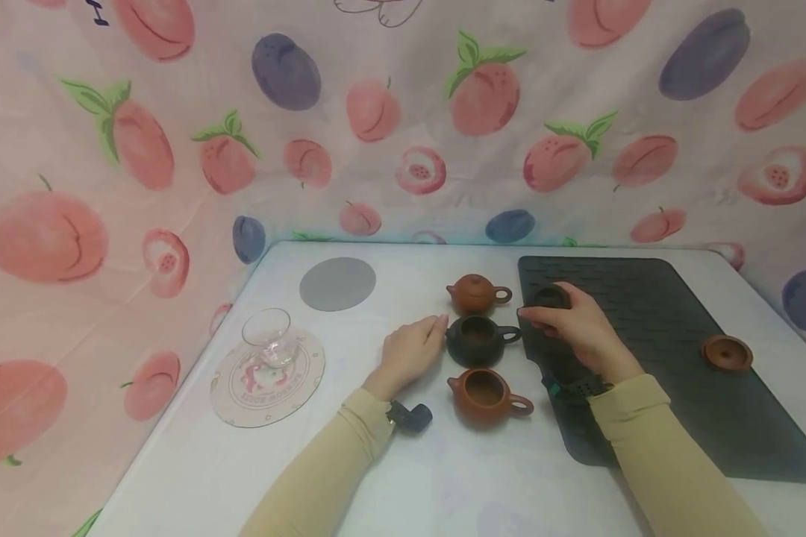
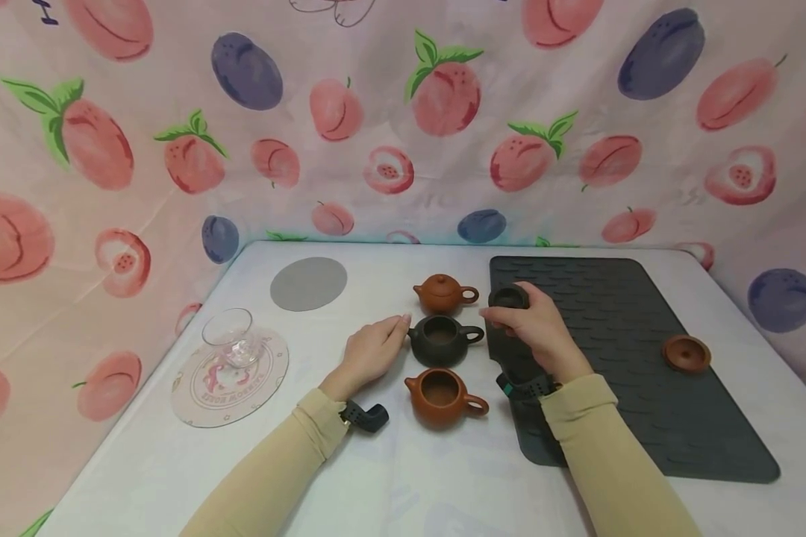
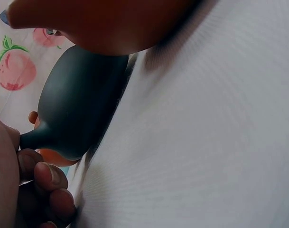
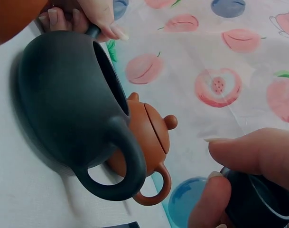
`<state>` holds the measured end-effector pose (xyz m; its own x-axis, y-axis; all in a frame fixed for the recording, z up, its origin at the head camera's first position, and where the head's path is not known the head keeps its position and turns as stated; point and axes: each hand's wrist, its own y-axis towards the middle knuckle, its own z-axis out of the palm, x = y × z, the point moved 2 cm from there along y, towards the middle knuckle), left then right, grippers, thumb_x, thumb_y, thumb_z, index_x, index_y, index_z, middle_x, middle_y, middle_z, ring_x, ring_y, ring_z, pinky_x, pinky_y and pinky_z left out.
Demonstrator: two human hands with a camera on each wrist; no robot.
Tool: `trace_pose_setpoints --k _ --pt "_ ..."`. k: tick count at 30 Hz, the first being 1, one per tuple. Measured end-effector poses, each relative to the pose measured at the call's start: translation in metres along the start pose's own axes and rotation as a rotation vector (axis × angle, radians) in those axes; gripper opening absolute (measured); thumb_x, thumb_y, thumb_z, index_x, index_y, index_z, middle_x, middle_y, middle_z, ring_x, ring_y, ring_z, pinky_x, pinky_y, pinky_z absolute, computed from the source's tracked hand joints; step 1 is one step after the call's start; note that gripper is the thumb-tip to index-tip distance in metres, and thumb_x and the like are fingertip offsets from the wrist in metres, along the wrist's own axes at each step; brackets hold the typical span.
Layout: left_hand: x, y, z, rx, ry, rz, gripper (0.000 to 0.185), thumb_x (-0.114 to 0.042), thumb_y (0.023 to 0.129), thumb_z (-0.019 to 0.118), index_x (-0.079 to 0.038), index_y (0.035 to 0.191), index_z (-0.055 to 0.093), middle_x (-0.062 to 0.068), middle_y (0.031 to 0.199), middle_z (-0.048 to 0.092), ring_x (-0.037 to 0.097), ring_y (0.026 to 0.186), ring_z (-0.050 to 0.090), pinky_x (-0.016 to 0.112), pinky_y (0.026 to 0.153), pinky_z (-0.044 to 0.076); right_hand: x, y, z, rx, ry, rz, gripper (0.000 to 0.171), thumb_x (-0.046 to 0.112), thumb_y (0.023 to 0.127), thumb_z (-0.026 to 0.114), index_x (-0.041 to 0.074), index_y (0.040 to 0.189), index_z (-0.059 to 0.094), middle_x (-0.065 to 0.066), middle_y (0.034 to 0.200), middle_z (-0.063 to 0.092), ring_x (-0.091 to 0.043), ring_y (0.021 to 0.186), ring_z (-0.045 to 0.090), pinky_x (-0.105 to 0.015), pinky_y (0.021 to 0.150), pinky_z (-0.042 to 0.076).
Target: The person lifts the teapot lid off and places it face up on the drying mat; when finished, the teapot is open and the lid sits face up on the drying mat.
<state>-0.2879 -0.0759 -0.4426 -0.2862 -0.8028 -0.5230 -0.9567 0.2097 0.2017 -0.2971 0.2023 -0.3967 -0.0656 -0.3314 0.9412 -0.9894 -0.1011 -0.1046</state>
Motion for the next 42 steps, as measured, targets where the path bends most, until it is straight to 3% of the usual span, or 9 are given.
trace_pose_setpoints --k 5,11,22,42 --pt "0.000 0.000 -0.002 -0.006 0.004 -0.003 0.049 -0.051 0.110 0.029 -0.022 0.076 0.051 -0.003 0.068 0.055 0.021 0.072 0.060 0.042 0.065 0.044 0.002 -0.001 0.000 -0.014 -0.033 -0.005 0.079 0.032 0.090 0.082 0.001 0.148 0.038 -0.020 0.123 0.057 -0.024 0.097 0.062 -0.033 0.083 0.053" --pt "0.001 0.000 -0.001 0.000 0.003 0.000 0.048 -0.050 0.110 0.030 -0.022 0.077 0.051 -0.002 0.068 0.054 0.021 0.072 0.059 0.042 0.065 0.044 0.000 -0.002 -0.002 -0.044 -0.080 0.020 0.097 0.037 0.089 0.082 0.003 0.159 0.023 -0.023 0.130 0.057 -0.024 0.101 0.066 -0.041 0.093 0.051" --pt "0.002 0.000 0.001 -0.002 0.001 0.001 0.048 -0.050 0.110 0.030 -0.021 0.078 0.052 -0.001 0.069 0.055 0.022 0.071 0.058 0.042 0.066 0.044 -0.004 -0.002 -0.011 -0.102 -0.107 -0.002 0.090 0.038 0.090 0.081 0.002 0.153 0.030 -0.021 0.124 0.061 -0.018 0.092 0.068 -0.024 0.077 0.053" --pt "0.000 -0.001 -0.002 0.003 0.001 -0.001 0.048 -0.049 0.110 0.030 -0.022 0.077 0.052 -0.003 0.068 0.055 0.021 0.071 0.059 0.041 0.065 0.044 -0.008 -0.001 -0.023 -0.174 -0.132 -0.015 0.090 0.039 0.091 0.080 -0.005 0.150 0.029 -0.023 0.128 0.055 -0.008 0.082 0.069 -0.026 0.074 0.054"
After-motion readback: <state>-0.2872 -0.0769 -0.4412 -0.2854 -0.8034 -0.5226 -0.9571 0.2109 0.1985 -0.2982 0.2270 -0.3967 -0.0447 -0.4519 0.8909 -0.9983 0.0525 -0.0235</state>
